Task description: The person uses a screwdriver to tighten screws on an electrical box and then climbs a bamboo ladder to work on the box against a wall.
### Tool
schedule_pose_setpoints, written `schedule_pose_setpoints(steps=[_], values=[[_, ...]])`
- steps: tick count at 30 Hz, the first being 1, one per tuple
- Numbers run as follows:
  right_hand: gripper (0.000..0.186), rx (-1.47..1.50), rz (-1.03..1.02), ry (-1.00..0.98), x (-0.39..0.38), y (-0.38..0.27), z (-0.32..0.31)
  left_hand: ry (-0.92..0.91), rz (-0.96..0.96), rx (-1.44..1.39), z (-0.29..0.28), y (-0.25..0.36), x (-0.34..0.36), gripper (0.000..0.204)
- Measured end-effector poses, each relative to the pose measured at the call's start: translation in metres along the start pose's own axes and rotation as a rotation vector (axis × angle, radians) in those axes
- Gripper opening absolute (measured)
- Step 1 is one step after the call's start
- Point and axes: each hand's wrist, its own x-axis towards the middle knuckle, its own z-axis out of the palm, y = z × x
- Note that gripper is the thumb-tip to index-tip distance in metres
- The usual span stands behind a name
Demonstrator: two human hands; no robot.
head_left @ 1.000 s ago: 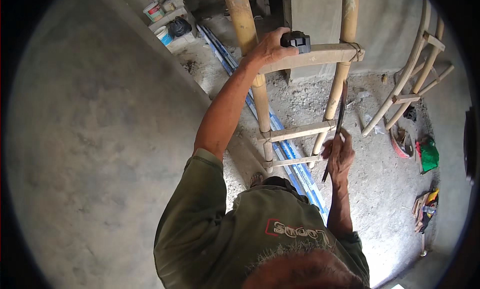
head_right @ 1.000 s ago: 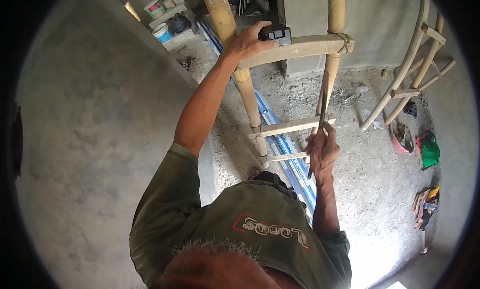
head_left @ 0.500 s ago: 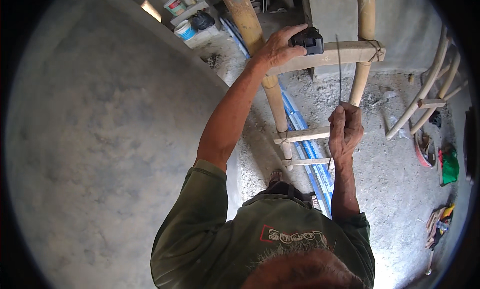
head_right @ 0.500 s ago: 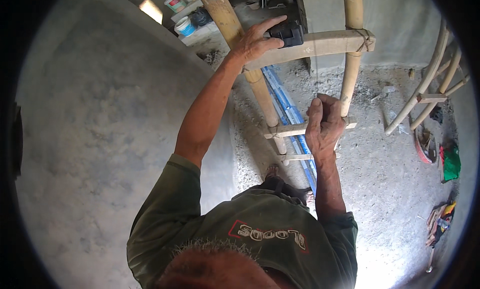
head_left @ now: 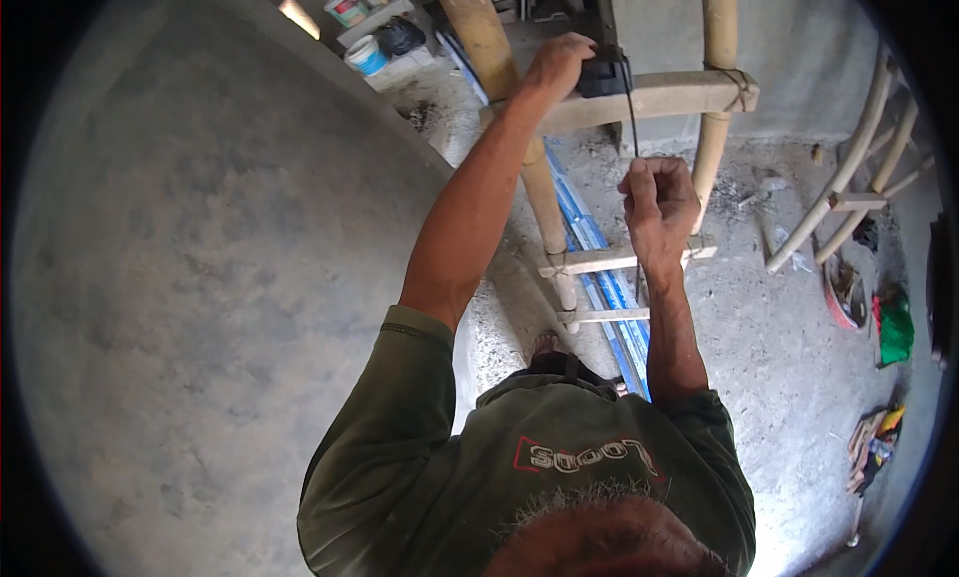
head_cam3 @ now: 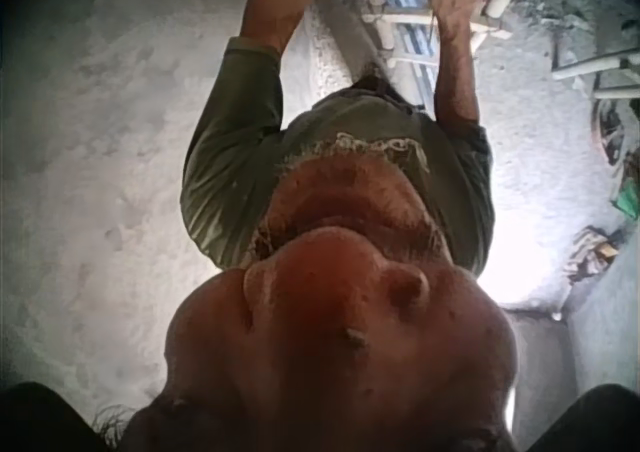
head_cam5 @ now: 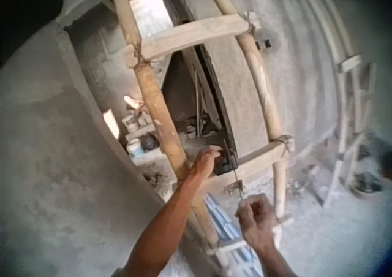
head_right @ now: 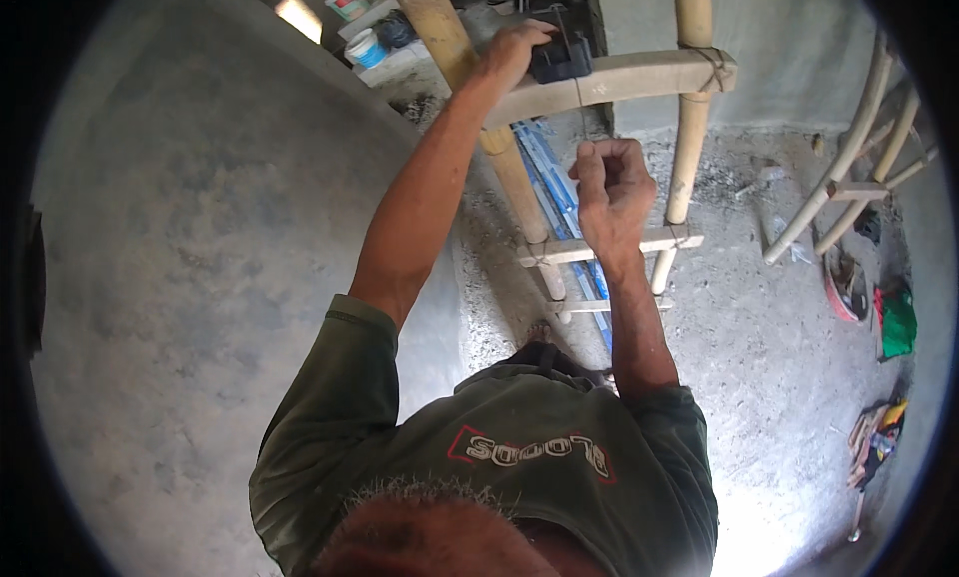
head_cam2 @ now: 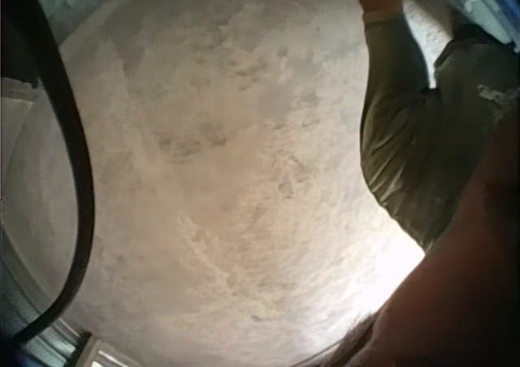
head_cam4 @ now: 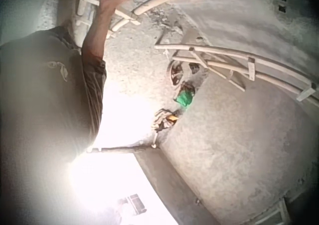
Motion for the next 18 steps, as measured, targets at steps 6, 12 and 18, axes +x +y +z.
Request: schedule_pose_setpoints(steps=[6,12,18], values=[[0.016,0.011,0.010,0.006,0.013,0.018,-0.014,0.058,-0.469,-0.276,0.026,0.044,0.008,0.024],[0.020,-0.120,-0.036,-0.041,0.027,0.014,0.017,0.107,-0.322,-0.389,0.010,0.040,0.000,0.026],[0.023,-0.159,-0.077,-0.009,0.054,0.028,0.031,0.106,-0.157,-0.249,0.008,0.009,0.003,0.024]])
